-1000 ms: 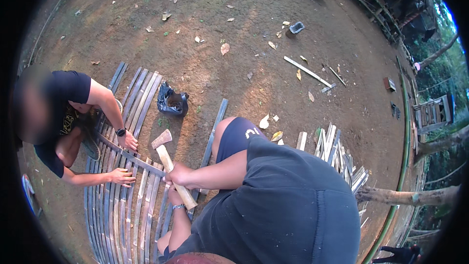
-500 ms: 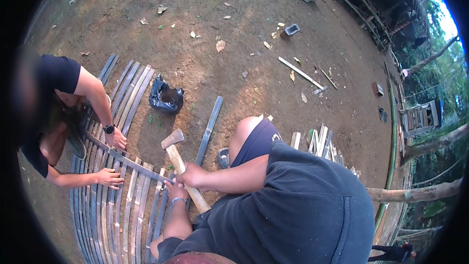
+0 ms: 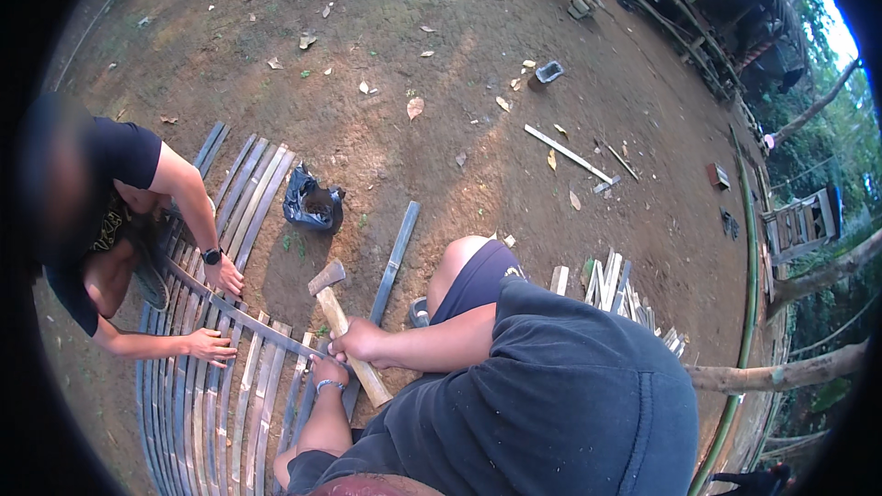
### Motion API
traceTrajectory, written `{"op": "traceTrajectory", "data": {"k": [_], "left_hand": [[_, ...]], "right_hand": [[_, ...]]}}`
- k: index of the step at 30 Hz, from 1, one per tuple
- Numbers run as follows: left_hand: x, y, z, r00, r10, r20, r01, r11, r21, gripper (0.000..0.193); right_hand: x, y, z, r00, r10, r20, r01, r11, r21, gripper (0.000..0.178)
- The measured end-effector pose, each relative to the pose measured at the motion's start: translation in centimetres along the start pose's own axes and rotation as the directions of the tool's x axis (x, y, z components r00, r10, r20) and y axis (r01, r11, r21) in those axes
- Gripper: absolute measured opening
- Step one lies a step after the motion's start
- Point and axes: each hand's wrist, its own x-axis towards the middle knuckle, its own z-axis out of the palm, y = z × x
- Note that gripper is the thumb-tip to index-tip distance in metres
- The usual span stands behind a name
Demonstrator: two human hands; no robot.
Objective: The person uses a hammer to drive nails into a bamboo frame laid on the ground, securing horizontal slats to a vertical support. Another person assists by holding the frame steady. The person repeatedly hammers nails along the frame and adjusts the slats as needed.
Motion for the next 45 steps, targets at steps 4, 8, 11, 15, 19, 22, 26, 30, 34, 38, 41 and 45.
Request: {"op": "traceTrajectory", "data": {"k": [4, 8, 11, 15, 19, 22, 26, 30, 34, 38, 41, 45], "left_hand": [[1.5, -1.3, 0.8, 0.999, 0.038, 0.03, -0.038, 0.999, 0.027, 0.043], [2.6, -2.3, 2.0, 0.994, 0.09, -0.059, -0.093, 0.995, -0.047, 0.043], [2.6, -3.1, 1.4, 0.995, 0.093, -0.041, -0.099, 0.979, -0.179, 0.029], [2.1, -3.2, 0.7, 0.991, 0.085, -0.104, -0.116, 0.935, -0.335, 0.017], [2.2, -5.0, 0.4, 0.984, 0.048, -0.172, -0.103, 0.939, -0.328, 0.016], [-0.6, -1.1, -0.4, 0.992, 0.111, -0.052, -0.122, 0.888, -0.444, 0.022], [2.3, -4.4, 0.7, 0.92, 0.319, -0.23, -0.381, 0.867, -0.322, 0.034], [0.1, -0.5, -1.9, 0.954, 0.229, -0.193, -0.295, 0.829, -0.475, 0.028], [-5.4, 2.0, -7.6, 0.97, 0.176, -0.168, -0.236, 0.847, -0.477, 0.023], [-10.1, 0.9, -11.6, 0.979, 0.092, -0.183, -0.178, 0.828, -0.532, 0.017], [-8.8, -4.2, -8.7, 0.896, 0.092, -0.435, -0.367, 0.706, -0.605, 0.007], [-8.5, -4.8, -7.7, 0.957, 0.097, -0.275, -0.231, 0.828, -0.512, 0.008]], "right_hand": [[1.0, 0.4, -0.1, 0.999, -0.02, 0.03, 0.021, 0.998, -0.056, 0.027], [2.0, 0.8, -0.1, 0.999, -0.002, 0.054, 0.01, 0.988, -0.151, 0.029], [1.6, 0.3, 0.3, 0.997, 0.008, 0.071, 0.004, 0.985, -0.175, 0.029], [1.1, -0.1, 0.2, 0.997, -0.034, 0.067, 0.049, 0.972, -0.23, 0.028], [0.1, -2.1, 1.6, 0.997, 0.005, 0.077, 0.015, 0.968, -0.251, 0.03], [2.7, 0.3, 0.2, 0.999, 0.03, 0.043, -0.021, 0.982, -0.186, 0.028], [2.5, -1.9, 3.0, 0.992, -0.116, 0.052, 0.127, 0.891, -0.436, 0.024], [2.0, -2.6, 3.1, 0.989, -0.15, 0.018, 0.141, 0.871, -0.47, 0.029], [3.5, -2.1, 3.9, 0.985, -0.171, 0.036, 0.169, 0.887, -0.43, 0.04], [3.5, -2.3, 4.6, 0.98, -0.199, -0.001, 0.184, 0.906, -0.382, 0.041], [3.2, -2.7, 5.5, 0.972, -0.23, -0.042, 0.201, 0.914, -0.351, 0.033], [4.9, -2.3, 5.4, 0.975, -0.22, 0.028, 0.21, 0.873, -0.441, 0.027]]}}
